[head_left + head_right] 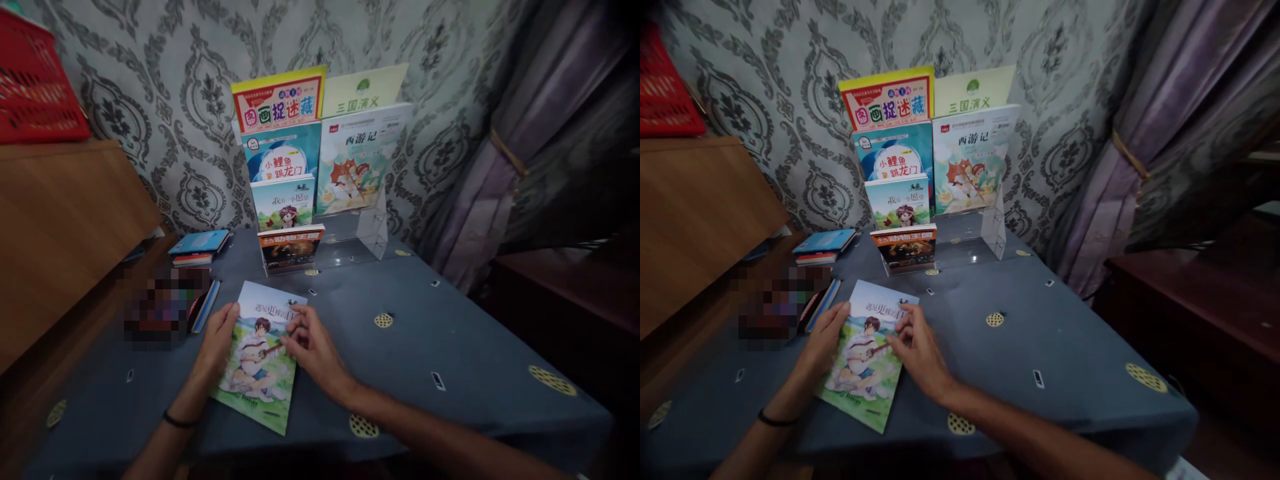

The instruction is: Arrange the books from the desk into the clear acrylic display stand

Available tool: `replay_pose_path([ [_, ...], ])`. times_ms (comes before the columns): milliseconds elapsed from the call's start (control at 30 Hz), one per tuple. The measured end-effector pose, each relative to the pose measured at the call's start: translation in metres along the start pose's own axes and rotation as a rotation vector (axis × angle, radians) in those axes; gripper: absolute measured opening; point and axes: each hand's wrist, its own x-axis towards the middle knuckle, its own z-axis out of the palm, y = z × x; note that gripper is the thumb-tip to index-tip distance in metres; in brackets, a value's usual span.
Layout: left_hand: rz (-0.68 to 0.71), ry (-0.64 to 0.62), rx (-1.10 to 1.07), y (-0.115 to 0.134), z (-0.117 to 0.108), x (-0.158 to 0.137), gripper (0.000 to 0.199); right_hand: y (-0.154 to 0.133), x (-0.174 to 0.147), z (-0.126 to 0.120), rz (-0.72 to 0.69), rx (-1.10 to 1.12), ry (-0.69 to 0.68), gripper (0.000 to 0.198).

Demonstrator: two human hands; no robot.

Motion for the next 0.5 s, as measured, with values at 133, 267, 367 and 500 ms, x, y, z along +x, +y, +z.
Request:
replay_pose_path([
  [133,0.079,0.031,0.023,0.019,0.009,0.001,0.05,-0.014,0.02,-0.007,0.023,0.171,0.104,0.059],
  [267,0.205,0.155,-0.058,0.036,0.019,0.007,0.046,-0.033,0.036,-0.022,0.036,0.236,0.158,0.069],
  [367,0.308,0.24,-0.101,0.035,0.025,0.011,0.044,-0.038,0.044,-0.036,0.025,0.185,0.012,0.045],
  [500,0.34,0.255,0.001,0.016,0.027,0.011,0.043,-0.031,0.047,-0.048,0.06,0.145,-0.193,0.037],
])
